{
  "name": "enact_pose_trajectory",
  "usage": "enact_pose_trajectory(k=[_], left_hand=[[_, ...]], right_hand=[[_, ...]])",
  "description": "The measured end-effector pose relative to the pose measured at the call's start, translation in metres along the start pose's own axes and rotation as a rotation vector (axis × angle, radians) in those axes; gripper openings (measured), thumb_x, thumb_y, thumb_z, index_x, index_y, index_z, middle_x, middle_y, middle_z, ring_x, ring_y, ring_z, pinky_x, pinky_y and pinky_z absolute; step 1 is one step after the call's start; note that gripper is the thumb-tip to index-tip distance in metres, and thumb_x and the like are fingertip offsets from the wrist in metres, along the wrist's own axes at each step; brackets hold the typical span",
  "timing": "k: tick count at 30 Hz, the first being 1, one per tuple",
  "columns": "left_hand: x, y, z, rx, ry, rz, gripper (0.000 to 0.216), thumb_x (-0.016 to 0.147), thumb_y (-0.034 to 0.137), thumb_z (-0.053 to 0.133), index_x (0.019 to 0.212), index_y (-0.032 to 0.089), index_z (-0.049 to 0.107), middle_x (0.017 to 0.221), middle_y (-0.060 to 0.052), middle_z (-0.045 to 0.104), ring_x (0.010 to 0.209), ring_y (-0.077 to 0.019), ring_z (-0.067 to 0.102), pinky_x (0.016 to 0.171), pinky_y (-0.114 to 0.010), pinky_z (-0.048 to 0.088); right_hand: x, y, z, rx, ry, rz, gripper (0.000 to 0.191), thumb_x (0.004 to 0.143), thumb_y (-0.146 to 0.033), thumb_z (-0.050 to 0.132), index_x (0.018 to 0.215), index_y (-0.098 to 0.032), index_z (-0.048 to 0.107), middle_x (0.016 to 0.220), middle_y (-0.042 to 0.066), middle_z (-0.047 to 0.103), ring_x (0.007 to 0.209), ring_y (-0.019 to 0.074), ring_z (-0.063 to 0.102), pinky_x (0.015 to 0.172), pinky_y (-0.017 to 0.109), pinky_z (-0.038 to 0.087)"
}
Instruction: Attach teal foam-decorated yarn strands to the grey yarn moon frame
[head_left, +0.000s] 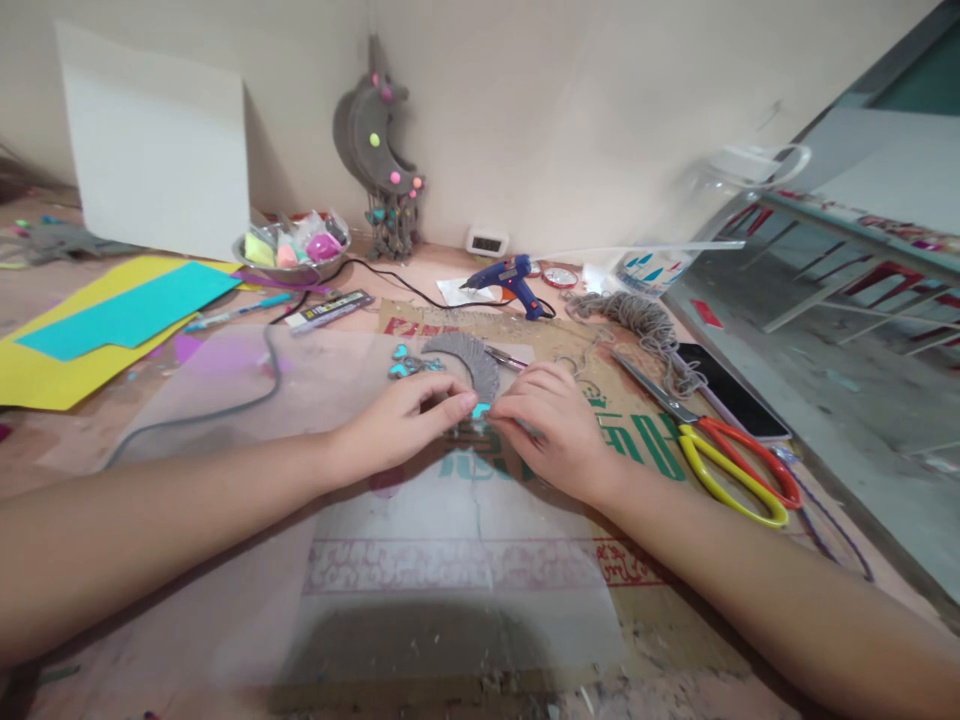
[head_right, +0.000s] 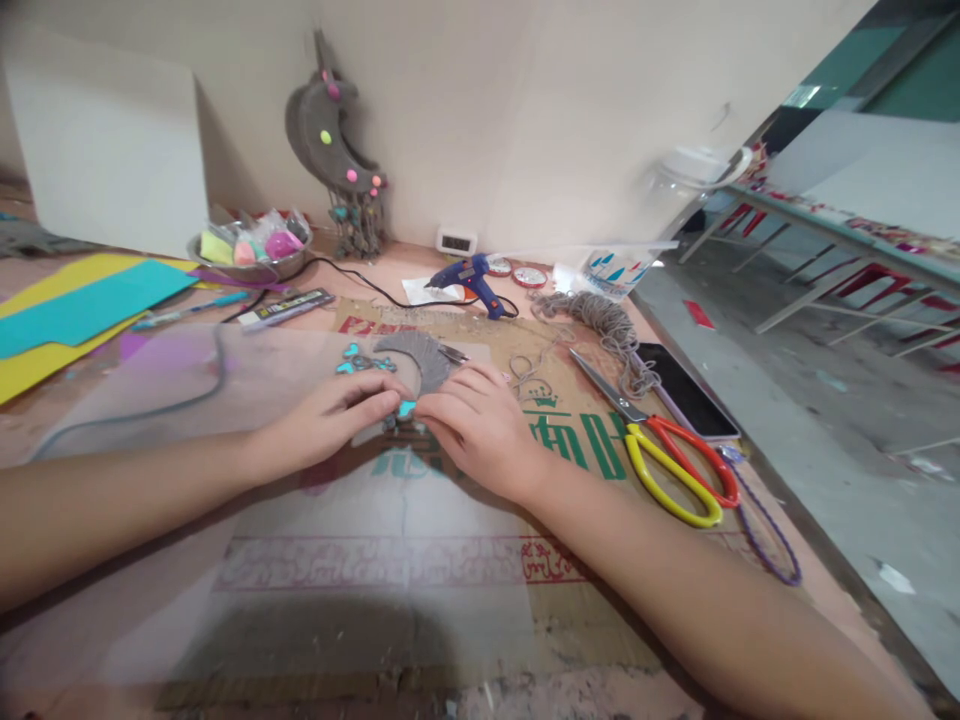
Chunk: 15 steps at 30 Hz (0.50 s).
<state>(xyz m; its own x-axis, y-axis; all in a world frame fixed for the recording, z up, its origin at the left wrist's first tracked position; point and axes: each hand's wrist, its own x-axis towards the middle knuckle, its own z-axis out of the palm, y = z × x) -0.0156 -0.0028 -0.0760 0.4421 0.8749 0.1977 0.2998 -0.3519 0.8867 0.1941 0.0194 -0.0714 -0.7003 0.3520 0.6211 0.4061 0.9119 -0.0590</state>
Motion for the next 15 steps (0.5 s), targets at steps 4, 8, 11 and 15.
enact_pose_trajectory(k=[4,8,11,15], left_hand=[[0.001,-0.001,0.001,0.041,0.020,-0.024,0.028,0.091,0.037,0.048,0.075,0.016,0.058,0.074,-0.001,0.058,0.072,-0.0140,0.052,0.067,-0.027,0.041],[0.001,-0.001,0.002,0.014,0.041,-0.070,0.029,0.090,0.039,0.049,0.074,0.016,0.057,0.070,0.000,0.057,0.066,-0.0125,0.049,0.062,-0.026,0.038],[0.001,-0.001,0.002,0.008,0.040,-0.079,0.028,0.090,0.039,0.050,0.075,0.016,0.057,0.071,0.001,0.057,0.066,-0.0117,0.049,0.062,-0.024,0.038],[0.001,-0.002,0.002,0.013,0.039,-0.067,0.028,0.091,0.037,0.049,0.073,0.016,0.054,0.070,0.002,0.054,0.066,-0.0108,0.048,0.063,-0.023,0.037]], right_hand=[[-0.001,-0.004,-0.002,0.088,-0.027,0.058,0.006,0.088,-0.023,0.057,0.093,-0.022,0.059,0.081,0.002,0.066,0.080,0.0181,0.056,0.084,0.037,0.043],[-0.003,0.003,-0.002,0.221,0.124,0.261,0.028,0.088,-0.028,0.054,0.115,-0.021,0.054,0.108,0.009,0.064,0.100,0.0226,0.059,0.088,0.042,0.047],[-0.007,0.023,0.004,0.096,0.153,0.398,0.027,0.091,-0.022,0.048,0.115,-0.021,0.060,0.117,0.011,0.063,0.112,0.0239,0.057,0.097,0.046,0.044],[-0.011,0.045,0.014,-0.053,-0.120,0.432,0.029,0.089,-0.018,0.051,0.112,-0.020,0.067,0.122,0.013,0.064,0.113,0.0273,0.057,0.097,0.051,0.044]])
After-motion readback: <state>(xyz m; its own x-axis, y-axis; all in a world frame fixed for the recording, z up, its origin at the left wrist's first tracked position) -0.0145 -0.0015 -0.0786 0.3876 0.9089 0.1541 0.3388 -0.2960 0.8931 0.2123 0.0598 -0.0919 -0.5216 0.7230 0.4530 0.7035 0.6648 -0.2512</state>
